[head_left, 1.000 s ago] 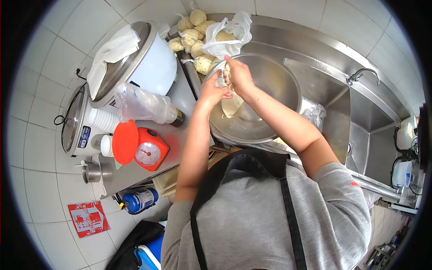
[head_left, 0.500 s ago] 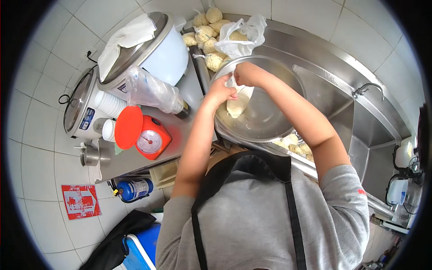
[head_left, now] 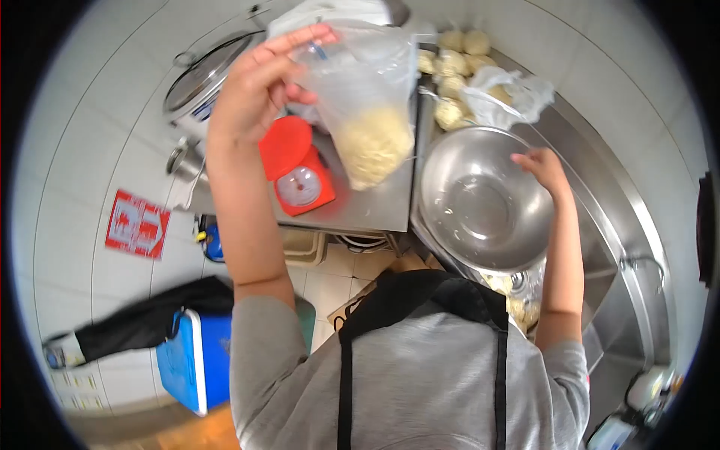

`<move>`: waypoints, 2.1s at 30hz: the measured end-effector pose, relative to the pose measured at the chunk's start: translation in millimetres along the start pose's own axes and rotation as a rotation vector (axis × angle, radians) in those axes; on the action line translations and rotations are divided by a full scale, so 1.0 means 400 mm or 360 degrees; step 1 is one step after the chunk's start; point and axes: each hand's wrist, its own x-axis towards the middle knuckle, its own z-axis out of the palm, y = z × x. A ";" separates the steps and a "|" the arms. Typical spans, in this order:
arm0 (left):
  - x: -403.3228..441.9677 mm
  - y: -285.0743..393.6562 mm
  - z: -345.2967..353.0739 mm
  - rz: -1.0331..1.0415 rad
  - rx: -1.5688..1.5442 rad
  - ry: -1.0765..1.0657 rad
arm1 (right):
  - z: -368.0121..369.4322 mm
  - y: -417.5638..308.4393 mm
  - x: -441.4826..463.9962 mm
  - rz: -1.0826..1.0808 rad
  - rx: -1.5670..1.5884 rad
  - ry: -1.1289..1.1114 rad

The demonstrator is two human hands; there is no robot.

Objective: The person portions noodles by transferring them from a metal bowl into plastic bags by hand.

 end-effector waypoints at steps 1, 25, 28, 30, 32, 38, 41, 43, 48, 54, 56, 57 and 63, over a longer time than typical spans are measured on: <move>-0.008 0.023 -0.039 0.0005 0.0126 0.0084 | 0.000 0.002 0.002 0.0124 -0.0025 0.0050; -0.066 -0.123 -0.239 -0.0248 0.1478 0.0651 | 0.041 0.045 -0.024 0.0080 -0.0041 0.0051; -0.079 -0.095 -0.178 -0.0113 0.1496 0.0631 | 0.026 -0.004 -0.023 0.0098 -0.0105 0.0079; -0.095 -0.062 -0.123 -0.0033 0.1513 0.0604 | 0.032 0.011 -0.024 -0.0090 -0.0090 0.0182; -0.116 -0.037 -0.075 0.0053 0.1345 0.0539 | 0.048 0.009 -0.015 -0.0287 0.0223 0.0457; -0.189 -0.062 0.087 0.0156 0.0747 0.0029 | -0.025 -0.037 0.020 0.0127 -0.0076 0.0135; -0.175 -0.175 0.165 0.0396 0.0495 -0.0488 | -0.037 0.026 0.104 0.0078 0.0058 0.0626; -0.173 -0.246 0.222 0.0096 0.0320 -0.0593 | -0.040 0.053 0.176 -0.0017 0.0166 0.0887; -0.148 -0.413 0.336 0.0033 0.0676 -0.0646 | 0.020 0.078 0.422 -0.0093 0.0804 0.0582; -0.161 -0.435 0.338 -0.0253 0.0417 -0.0564 | 0.207 0.271 0.666 0.0074 -0.0794 0.0180; -0.173 -0.469 0.295 -0.0216 0.0549 -0.0419 | 0.279 0.295 0.707 0.0085 -0.0669 0.0668; -0.183 -0.486 0.272 -0.0213 0.0612 -0.0343 | 0.284 0.298 0.728 0.0140 -0.0690 0.0612; -0.254 -0.554 0.192 -0.0647 0.0342 0.0379 | 0.280 0.330 0.783 0.0299 -0.0903 0.0336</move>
